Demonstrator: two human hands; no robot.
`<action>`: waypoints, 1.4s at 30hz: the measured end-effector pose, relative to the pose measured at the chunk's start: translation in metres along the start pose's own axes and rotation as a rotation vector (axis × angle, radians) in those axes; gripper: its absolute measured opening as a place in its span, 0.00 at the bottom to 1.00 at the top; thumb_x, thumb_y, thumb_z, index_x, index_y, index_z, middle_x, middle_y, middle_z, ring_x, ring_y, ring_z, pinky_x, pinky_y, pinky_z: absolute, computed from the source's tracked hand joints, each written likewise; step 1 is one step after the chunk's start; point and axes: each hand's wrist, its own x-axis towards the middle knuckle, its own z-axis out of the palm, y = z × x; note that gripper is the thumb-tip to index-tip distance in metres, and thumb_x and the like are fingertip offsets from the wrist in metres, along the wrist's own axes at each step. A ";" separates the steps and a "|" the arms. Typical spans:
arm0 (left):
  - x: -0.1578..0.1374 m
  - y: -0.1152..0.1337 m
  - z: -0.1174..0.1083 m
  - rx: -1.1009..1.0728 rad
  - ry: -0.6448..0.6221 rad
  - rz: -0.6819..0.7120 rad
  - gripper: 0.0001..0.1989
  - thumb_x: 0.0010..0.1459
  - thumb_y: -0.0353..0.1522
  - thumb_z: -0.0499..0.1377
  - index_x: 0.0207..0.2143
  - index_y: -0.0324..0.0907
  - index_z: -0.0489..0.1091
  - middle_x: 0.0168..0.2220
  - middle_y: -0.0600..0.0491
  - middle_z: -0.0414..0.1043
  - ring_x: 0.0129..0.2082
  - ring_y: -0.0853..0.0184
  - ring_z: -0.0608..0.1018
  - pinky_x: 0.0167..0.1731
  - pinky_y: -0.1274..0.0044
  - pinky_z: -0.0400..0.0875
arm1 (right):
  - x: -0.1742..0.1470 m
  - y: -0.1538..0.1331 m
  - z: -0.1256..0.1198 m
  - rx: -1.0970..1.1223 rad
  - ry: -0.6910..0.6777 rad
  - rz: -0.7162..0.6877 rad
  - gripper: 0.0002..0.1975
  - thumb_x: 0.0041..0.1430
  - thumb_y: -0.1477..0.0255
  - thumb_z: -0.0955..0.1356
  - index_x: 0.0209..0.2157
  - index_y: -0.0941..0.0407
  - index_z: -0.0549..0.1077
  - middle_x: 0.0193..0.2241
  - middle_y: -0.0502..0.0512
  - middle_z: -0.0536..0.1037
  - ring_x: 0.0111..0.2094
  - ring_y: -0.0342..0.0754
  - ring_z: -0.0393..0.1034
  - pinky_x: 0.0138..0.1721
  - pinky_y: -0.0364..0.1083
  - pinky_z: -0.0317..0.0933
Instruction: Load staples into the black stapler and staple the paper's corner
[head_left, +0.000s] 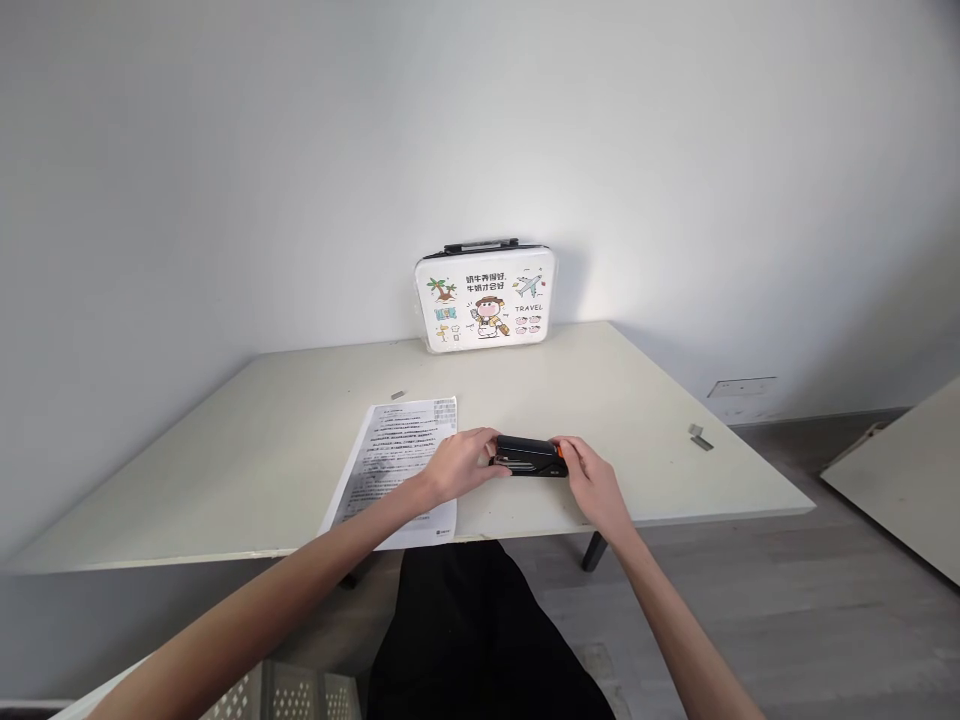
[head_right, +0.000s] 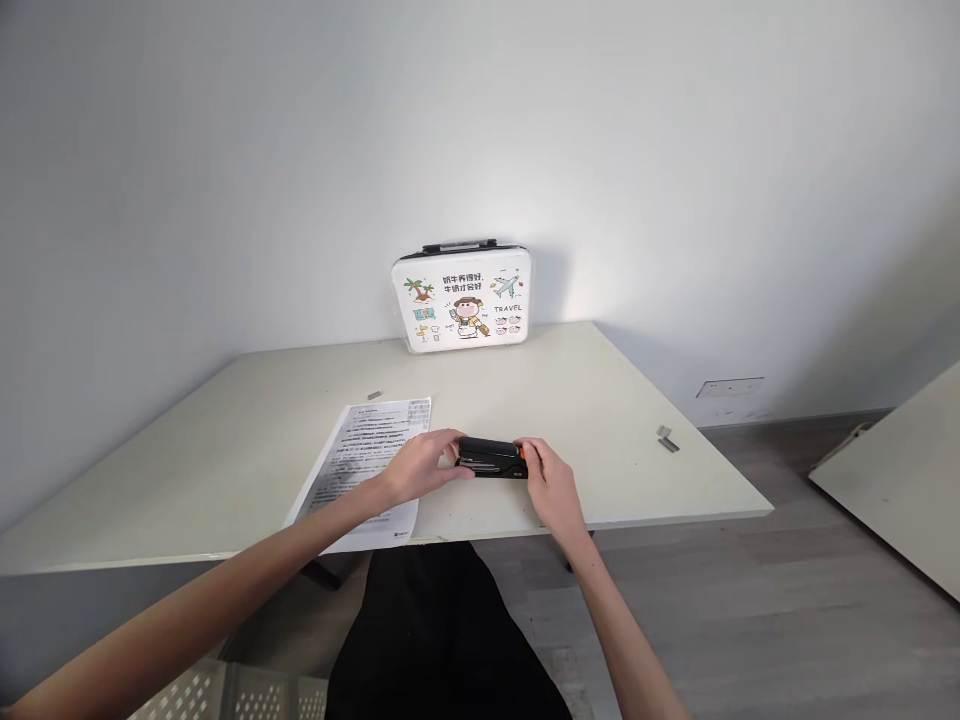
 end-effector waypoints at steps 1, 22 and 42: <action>-0.001 -0.002 0.001 -0.009 0.000 -0.006 0.16 0.60 0.43 0.69 0.47 0.47 0.75 0.41 0.53 0.82 0.39 0.59 0.83 0.36 0.72 0.73 | 0.001 0.001 0.001 0.007 0.003 -0.011 0.24 0.72 0.51 0.58 0.48 0.51 0.77 0.50 0.59 0.82 0.50 0.57 0.76 0.52 0.54 0.67; -0.022 -0.026 -0.023 0.099 -0.014 0.011 0.10 0.66 0.42 0.64 0.40 0.46 0.78 0.42 0.53 0.79 0.40 0.62 0.80 0.35 0.74 0.69 | -0.005 0.014 0.007 -0.225 -0.042 -0.146 0.24 0.68 0.49 0.66 0.55 0.51 0.70 0.53 0.61 0.78 0.54 0.61 0.72 0.52 0.59 0.69; 0.026 -0.179 -0.088 0.432 0.325 -0.619 0.13 0.66 0.36 0.64 0.50 0.42 0.78 0.56 0.40 0.74 0.60 0.45 0.72 0.59 0.55 0.69 | -0.009 0.017 0.008 -0.244 -0.066 -0.121 0.26 0.69 0.48 0.65 0.59 0.49 0.68 0.56 0.61 0.77 0.57 0.62 0.72 0.53 0.59 0.70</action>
